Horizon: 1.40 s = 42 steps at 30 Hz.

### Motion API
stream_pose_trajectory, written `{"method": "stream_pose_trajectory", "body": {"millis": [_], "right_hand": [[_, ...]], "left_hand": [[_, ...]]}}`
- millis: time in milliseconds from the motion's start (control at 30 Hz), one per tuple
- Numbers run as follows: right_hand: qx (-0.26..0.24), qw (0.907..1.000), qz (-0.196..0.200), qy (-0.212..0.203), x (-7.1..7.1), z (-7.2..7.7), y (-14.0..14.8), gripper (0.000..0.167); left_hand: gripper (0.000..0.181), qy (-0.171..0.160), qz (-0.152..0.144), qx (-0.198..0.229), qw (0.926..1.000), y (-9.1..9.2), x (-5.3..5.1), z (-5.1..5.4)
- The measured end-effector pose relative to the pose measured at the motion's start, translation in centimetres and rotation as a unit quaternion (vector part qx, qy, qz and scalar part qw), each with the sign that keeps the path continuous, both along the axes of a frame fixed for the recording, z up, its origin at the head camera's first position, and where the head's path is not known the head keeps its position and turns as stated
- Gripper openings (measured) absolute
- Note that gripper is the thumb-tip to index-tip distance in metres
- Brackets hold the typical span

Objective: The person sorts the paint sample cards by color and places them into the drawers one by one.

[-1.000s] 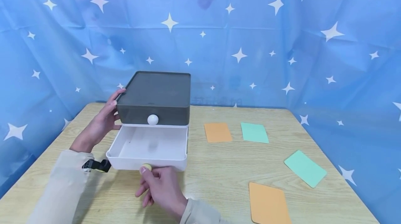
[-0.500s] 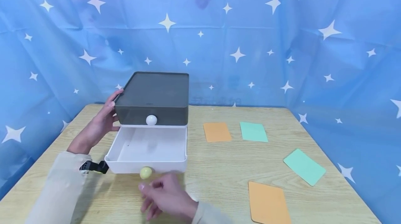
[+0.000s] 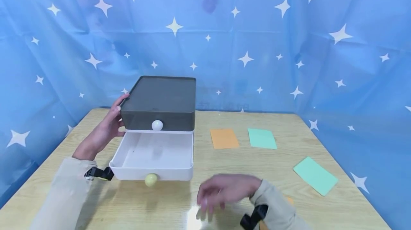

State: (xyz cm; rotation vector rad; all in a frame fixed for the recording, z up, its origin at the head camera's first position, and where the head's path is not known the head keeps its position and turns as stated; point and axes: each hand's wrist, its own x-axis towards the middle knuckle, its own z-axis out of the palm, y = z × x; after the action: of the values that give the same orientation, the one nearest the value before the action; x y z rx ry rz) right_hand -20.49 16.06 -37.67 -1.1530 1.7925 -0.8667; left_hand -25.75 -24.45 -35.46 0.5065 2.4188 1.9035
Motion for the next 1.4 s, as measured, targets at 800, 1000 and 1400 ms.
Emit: {"method": "stream_pose_trajectory", "body": {"millis": [800, 1000, 1400], "right_hand": [[0.333, 0.7487, -0.467, 0.332, -12.1, -3.7, -1.7, 0.085], [0.339, 0.7394, -0.494, 0.308, -12.4, -4.0, -2.7, 0.087], [0.274, 0.7702, -0.481, 0.317, -10.8, -2.0, -1.7, 0.073]], "left_hand": [[0.055, 0.005, 0.008, -0.002, 0.9999, -0.2, 0.4, 0.0], [0.055, 0.005, 0.012, 0.001, 0.9999, 0.0, 0.4, 0.0], [0.054, 0.007, 0.01, 0.006, 0.9999, 0.0, 0.0, -0.3]]}}
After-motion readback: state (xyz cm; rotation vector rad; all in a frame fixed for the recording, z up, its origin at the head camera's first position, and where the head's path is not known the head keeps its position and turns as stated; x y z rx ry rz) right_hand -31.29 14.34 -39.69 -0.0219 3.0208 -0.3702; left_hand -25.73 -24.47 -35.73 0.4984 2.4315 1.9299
